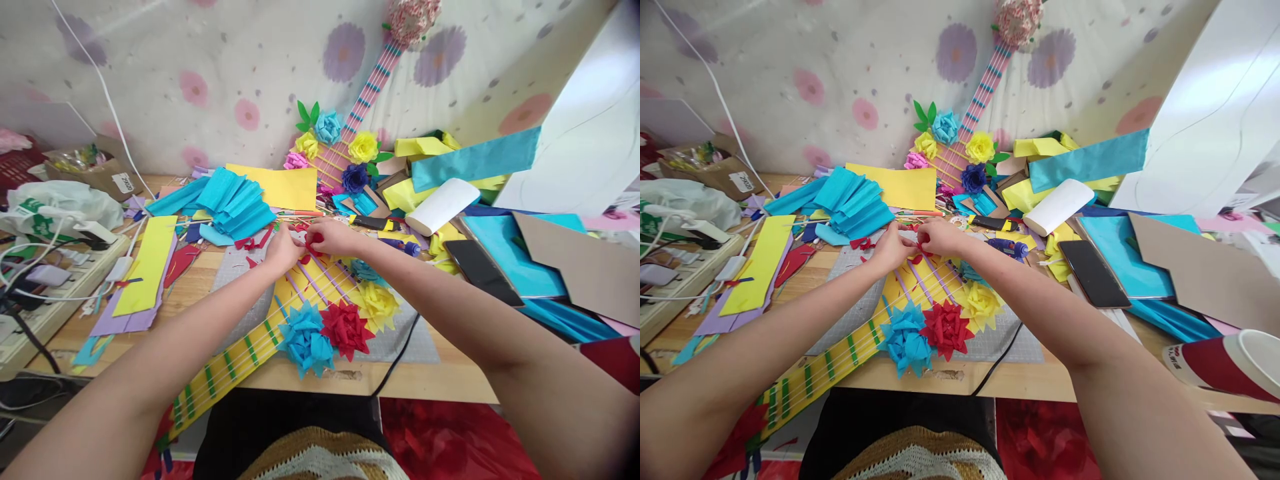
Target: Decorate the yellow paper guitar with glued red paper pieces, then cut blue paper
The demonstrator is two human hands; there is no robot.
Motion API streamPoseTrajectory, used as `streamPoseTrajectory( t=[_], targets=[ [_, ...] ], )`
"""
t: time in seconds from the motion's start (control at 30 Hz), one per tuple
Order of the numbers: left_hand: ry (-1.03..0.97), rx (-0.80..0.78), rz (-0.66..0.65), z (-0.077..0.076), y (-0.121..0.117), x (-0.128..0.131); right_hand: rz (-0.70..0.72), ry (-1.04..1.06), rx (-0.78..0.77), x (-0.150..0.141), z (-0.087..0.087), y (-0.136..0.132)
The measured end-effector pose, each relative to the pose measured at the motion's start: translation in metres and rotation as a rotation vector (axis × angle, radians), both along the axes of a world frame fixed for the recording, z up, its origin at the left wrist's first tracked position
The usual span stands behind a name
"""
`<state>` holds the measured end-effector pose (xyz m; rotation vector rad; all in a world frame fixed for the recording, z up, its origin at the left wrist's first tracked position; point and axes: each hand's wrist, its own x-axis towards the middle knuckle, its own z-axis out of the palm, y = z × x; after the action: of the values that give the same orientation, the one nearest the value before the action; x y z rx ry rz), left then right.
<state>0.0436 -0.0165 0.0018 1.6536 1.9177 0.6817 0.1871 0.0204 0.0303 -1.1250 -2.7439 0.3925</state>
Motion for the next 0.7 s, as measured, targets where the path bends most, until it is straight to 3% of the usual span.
streamPoseTrajectory(
  t=[0.3,0.57,0.7],
  targets=[
    [-0.026,0.017,-0.009,0.001,-0.001,0.000,-0.050,0.079,0.034,0.005,0.002,0.000],
    [-0.415,0.093,-0.007,-0.019,0.003,-0.015,-0.177,0.224,0.065,0.021,0.009,-0.004],
    [-0.518,0.183,0.049,-0.018,0.003,-0.026,-0.202,0.258,0.067,0.024,0.007,-0.012]
  ],
)
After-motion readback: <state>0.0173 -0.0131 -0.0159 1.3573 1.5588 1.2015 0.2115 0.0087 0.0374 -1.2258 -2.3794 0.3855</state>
